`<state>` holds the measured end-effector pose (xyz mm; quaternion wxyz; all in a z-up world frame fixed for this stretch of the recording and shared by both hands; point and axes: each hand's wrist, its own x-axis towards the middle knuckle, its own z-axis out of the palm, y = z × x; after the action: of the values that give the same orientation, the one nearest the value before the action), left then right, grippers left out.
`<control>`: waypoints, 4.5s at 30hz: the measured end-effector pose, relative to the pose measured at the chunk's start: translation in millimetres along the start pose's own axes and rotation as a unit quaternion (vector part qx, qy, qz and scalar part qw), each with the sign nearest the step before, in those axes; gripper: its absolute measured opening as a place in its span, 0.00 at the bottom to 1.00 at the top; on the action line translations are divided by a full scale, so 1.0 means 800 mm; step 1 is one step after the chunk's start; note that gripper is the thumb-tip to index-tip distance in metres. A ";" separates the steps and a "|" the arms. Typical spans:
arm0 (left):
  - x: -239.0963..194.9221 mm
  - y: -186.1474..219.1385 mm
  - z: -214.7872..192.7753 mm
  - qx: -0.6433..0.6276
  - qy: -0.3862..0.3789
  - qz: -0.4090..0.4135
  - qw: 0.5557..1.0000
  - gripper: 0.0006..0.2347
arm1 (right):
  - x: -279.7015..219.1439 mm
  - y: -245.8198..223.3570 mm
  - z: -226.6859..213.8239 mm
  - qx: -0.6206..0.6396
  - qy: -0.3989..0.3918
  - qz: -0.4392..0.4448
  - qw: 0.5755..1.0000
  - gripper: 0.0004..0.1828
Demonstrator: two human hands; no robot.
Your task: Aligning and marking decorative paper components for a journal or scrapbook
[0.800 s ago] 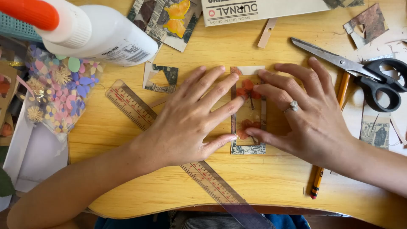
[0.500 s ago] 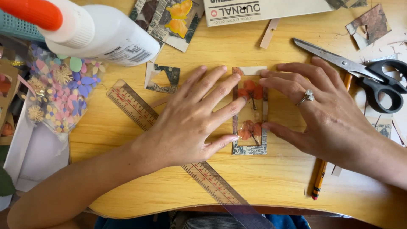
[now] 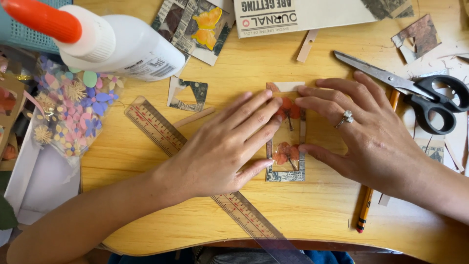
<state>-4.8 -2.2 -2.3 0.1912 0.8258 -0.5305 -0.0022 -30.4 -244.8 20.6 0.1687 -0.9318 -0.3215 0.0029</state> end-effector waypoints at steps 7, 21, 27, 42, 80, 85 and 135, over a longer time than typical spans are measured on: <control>0.003 0.000 -0.010 -0.020 0.018 0.011 1.000 0.22 | -0.012 0.003 -0.003 0.164 0.013 0.019 0.986 0.26; 0.007 -0.005 -0.014 -0.042 0.013 0.013 0.999 0.21 | -0.028 0.005 0.019 -0.016 0.040 -0.066 0.997 0.21; 0.007 -0.006 -0.009 -0.029 0.018 0.012 0.999 0.24 | -0.028 0.008 0.020 -0.012 0.034 -0.067 0.997 0.21; 0.007 -0.009 -0.013 -0.073 -0.004 0.006 0.997 0.26 | -0.028 0.008 0.021 -0.014 0.033 -0.070 0.997 0.19; 0.002 -0.006 -0.006 0.042 -0.062 -0.045 0.996 0.51 | -0.027 0.010 0.021 -0.034 0.004 -0.149 0.988 0.25; 0.002 -0.007 -0.006 0.041 -0.052 -0.046 0.997 0.49 | -0.030 0.009 0.023 -0.041 0.010 -0.134 0.990 0.24; 0.006 0.001 -0.002 -0.034 0.139 -0.017 0.990 0.16 | -0.030 -0.004 0.012 0.051 0.095 -0.050 0.993 0.23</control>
<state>-2.8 -6.2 0.3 0.2911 0.8202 -0.4840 0.0908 -52.2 -254.0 9.6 0.2453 -0.9008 -0.3498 -0.0776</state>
